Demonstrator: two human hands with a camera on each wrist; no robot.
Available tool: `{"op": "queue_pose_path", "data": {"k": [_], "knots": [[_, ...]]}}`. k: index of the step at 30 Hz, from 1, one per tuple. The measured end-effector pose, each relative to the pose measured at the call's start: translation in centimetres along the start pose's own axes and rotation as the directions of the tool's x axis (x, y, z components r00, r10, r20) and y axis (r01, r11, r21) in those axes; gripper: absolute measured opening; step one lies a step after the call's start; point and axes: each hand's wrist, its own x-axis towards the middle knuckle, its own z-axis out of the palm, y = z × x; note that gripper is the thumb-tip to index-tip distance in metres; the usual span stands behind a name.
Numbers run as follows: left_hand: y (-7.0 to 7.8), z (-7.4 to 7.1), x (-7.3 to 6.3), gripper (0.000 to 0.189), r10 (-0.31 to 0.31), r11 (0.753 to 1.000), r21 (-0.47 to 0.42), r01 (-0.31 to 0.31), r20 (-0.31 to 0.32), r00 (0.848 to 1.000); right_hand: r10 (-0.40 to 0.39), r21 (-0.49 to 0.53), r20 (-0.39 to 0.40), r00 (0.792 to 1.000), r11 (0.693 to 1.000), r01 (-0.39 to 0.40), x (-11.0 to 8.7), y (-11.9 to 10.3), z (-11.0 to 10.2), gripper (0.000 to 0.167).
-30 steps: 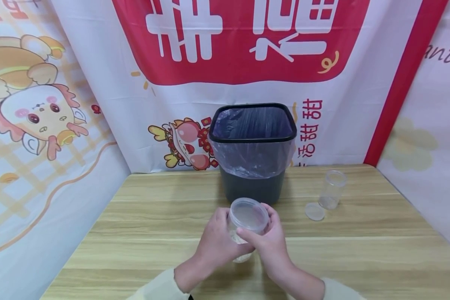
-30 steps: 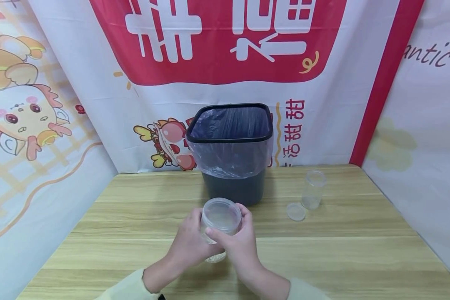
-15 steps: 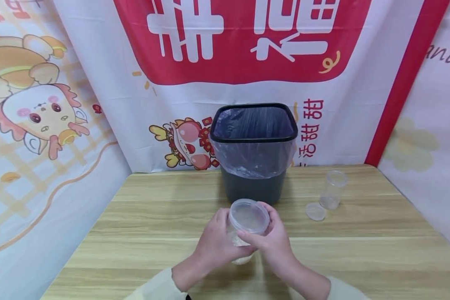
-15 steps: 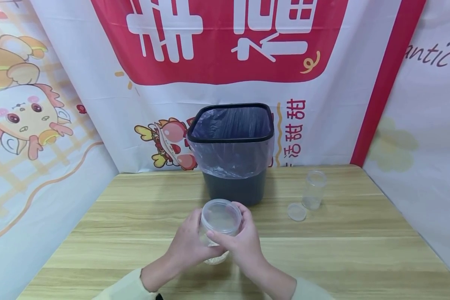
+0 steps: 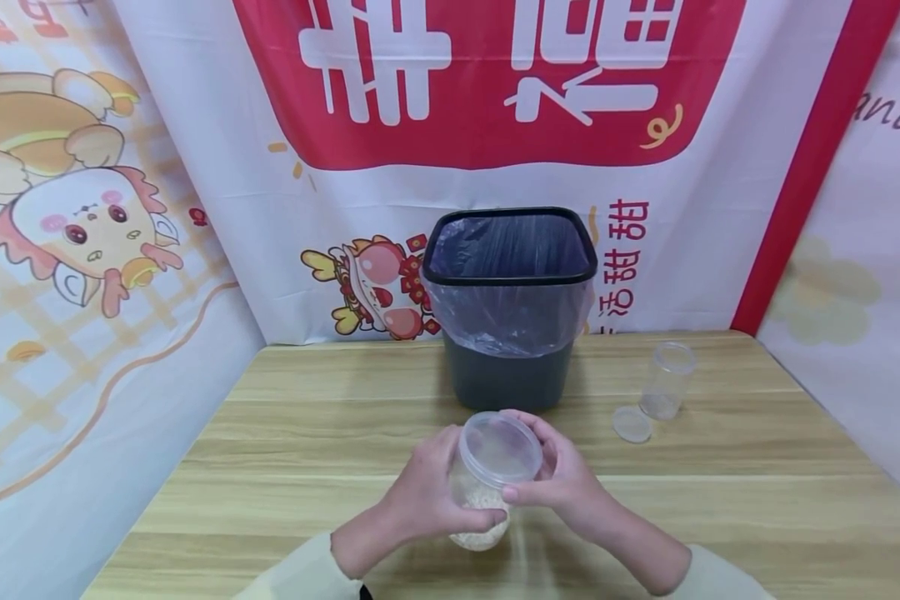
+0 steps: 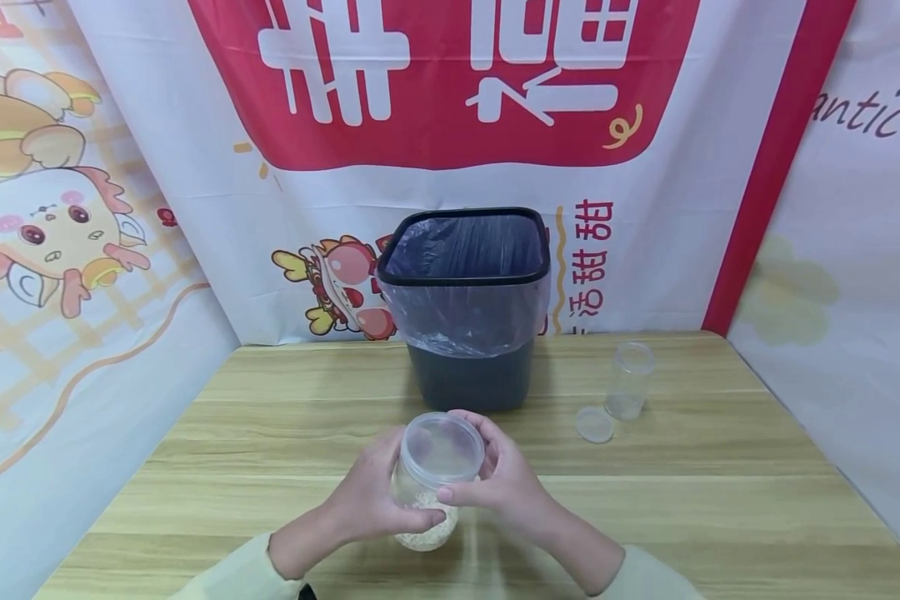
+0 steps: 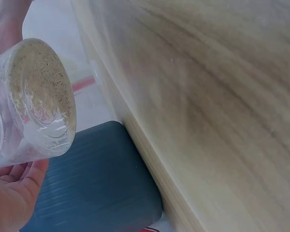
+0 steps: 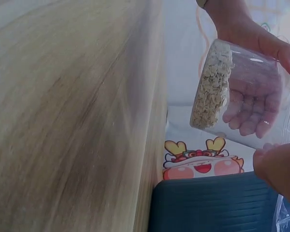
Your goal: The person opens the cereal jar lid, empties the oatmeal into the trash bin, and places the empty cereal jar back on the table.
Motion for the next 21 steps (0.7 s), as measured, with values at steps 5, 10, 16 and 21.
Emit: {"op": "queue_pose_path", "data": {"k": [5, 10, 16, 21], "knots": [[0.0, 0.4, -0.1, 0.080, -0.004, 1.000, 0.002, 0.004, -0.002, 1.000, 0.000, 0.000, 0.031, 1.000, 1.000, 0.000, -0.1, 0.1, -0.3, 0.082], [0.2, 0.7, 0.0, 0.082, -0.070, 0.997, 0.019, 0.071, -0.034, 0.997, -0.017, 0.002, -0.023, 1.000, 1.000, 0.017, -0.1, 0.1, 0.2, 0.092], [0.8, 1.1, 0.3, 0.085, -0.178, 0.979, 0.070, 0.189, -0.140, 0.974, -0.023, -0.030, -0.318, 0.948, 0.999, 0.015, 0.0, -0.1, 2.7, 0.093], [1.2, 1.6, 0.6, 0.086, -0.207, 0.964, 0.121, 0.236, -0.210, 0.955, -0.005, -0.026, -0.481, 0.877, 1.000, -0.008, 0.3, -0.3, 4.6, 0.090]]}}
